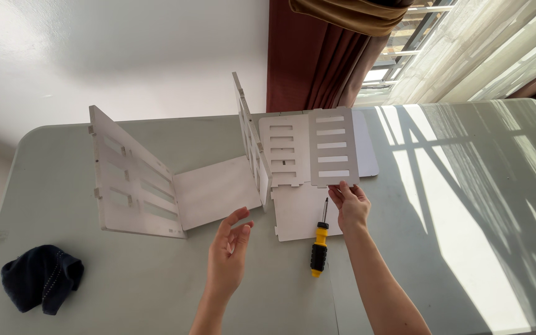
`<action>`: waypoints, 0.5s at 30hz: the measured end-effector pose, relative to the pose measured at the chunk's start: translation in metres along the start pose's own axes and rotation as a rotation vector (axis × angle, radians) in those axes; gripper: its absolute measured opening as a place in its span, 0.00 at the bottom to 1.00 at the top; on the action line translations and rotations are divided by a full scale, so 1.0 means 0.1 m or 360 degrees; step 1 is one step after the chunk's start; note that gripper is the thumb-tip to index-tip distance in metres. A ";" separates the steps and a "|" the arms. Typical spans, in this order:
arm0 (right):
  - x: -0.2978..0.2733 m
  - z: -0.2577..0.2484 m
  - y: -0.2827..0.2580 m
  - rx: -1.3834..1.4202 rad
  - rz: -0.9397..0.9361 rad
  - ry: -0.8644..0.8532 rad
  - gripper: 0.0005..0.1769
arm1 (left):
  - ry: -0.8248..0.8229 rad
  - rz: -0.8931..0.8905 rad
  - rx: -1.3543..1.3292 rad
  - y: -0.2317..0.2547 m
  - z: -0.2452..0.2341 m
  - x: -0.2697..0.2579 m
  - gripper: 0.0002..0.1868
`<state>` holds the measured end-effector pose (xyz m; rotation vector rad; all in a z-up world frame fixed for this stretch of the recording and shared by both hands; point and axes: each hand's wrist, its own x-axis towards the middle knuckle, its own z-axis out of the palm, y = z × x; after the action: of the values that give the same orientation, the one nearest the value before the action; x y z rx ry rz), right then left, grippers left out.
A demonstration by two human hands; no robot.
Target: The person assembles a white slotted panel furniture piece on a table. They align the side panels and base, then use a screwdriver to drive screws and secure the panels, repositioning the unit and attaching a top panel as they build it up.
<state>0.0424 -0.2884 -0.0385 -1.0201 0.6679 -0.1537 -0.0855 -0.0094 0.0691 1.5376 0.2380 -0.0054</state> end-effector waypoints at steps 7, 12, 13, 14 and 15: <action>0.51 0.06 0.26 -0.0131 0.0200 0.0152 0.19 | 0.0079 -0.0068 0.0056 0.02 -0.03 0.14 0.21; 0.76 0.04 0.36 -0.0180 0.0259 0.0182 0.21 | 0.0096 -0.0073 0.0060 0.00 -0.03 0.22 0.20; 0.80 0.02 0.39 -0.0189 0.0271 0.0175 0.22 | 0.0098 -0.0076 0.0060 -0.02 -0.03 0.22 0.20; 0.83 0.00 0.41 -0.0197 0.0283 0.0167 0.23 | 0.0100 -0.0078 0.0059 -0.03 -0.03 0.21 0.20; 0.89 -0.01 0.43 -0.0200 0.0289 0.0155 0.24 | 0.0101 -0.0072 0.0059 -0.03 -0.02 0.23 0.20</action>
<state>0.1042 -0.3032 -0.1139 -1.0714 0.8642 -0.0025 -0.0638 -0.0038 0.0624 1.5704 0.3248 0.0035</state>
